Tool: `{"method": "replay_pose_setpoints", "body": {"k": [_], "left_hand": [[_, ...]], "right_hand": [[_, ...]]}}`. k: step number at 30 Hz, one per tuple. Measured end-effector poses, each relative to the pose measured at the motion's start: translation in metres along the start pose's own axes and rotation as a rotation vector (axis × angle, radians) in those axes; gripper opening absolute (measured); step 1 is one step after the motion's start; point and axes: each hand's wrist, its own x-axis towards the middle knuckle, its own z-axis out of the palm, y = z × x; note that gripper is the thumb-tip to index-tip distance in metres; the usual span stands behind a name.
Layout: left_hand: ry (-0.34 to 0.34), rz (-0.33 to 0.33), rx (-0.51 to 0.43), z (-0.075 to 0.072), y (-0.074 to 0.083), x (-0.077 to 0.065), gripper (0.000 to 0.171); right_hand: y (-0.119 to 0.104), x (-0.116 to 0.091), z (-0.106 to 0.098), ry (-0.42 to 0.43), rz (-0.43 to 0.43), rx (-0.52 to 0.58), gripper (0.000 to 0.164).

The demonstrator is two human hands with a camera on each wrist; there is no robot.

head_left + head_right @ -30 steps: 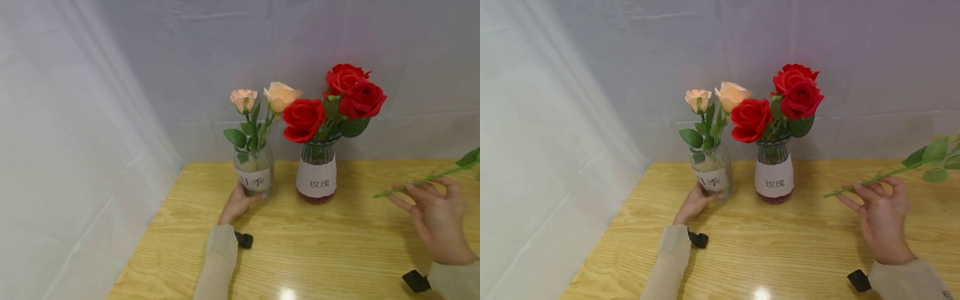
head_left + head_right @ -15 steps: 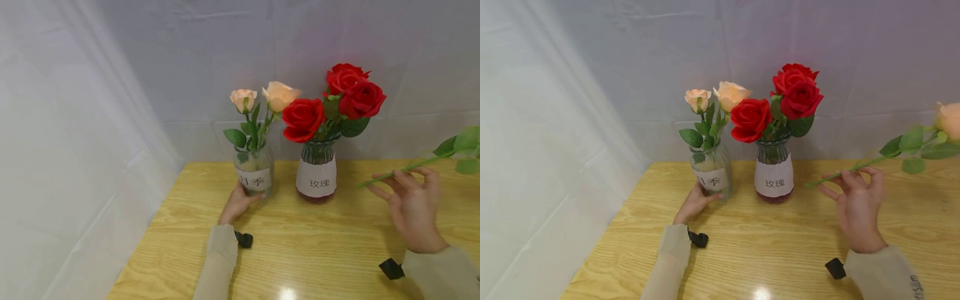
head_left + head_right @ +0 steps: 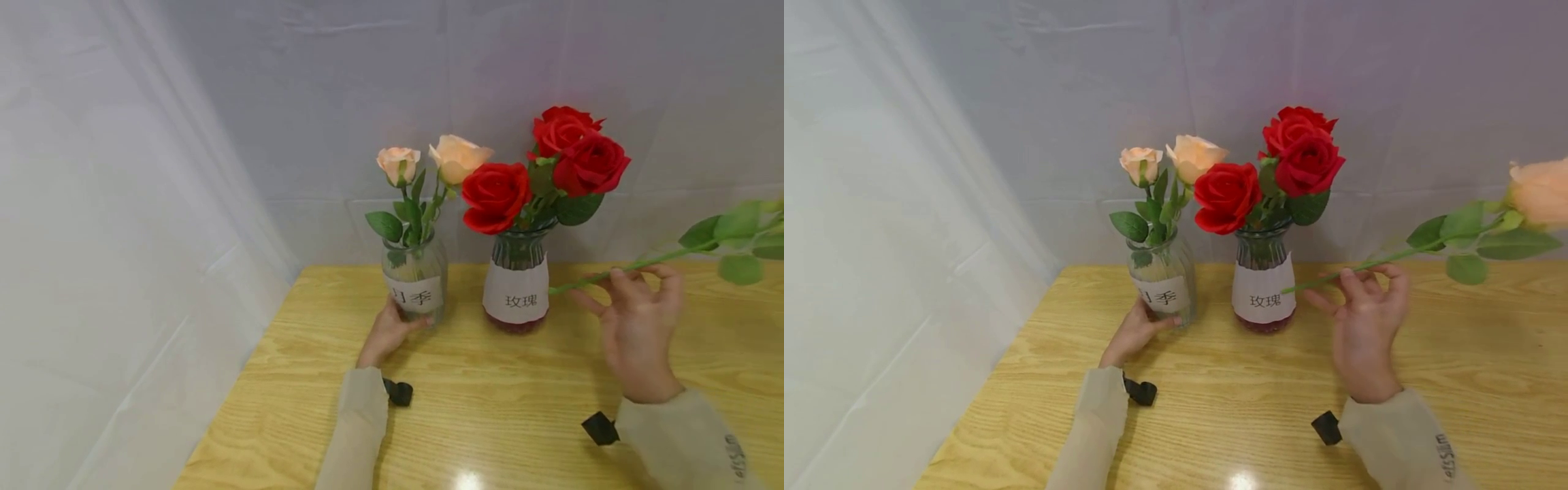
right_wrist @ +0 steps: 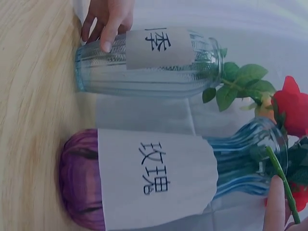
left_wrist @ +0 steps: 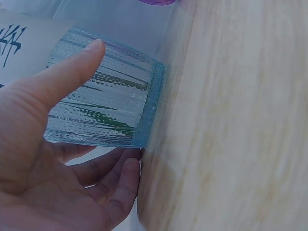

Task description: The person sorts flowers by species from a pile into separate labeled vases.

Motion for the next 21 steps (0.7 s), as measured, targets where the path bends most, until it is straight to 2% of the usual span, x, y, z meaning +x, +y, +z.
{"method": "replay_pose_setpoints", "body": {"k": [5,9,17,21], "left_hand": [[-0.003,0.02,0.002,0.0,-0.002,0.001,0.09],[-0.004,0.023,0.001,0.0,-0.001,0.0,0.09],[-0.002,0.008,-0.012,0.0,0.0,0.0,0.091],[-0.001,0.01,-0.006,-0.001,0.0,0.0,0.092]], "right_hand": [[0.011,-0.003,0.01,-0.001,-0.021,0.014,0.025],[0.02,-0.006,0.017,-0.02,-0.042,-0.034,0.026],[0.034,-0.009,0.027,0.029,-0.042,-0.164,0.031],[0.04,-0.01,0.029,0.031,-0.057,-0.191,0.032]]}}
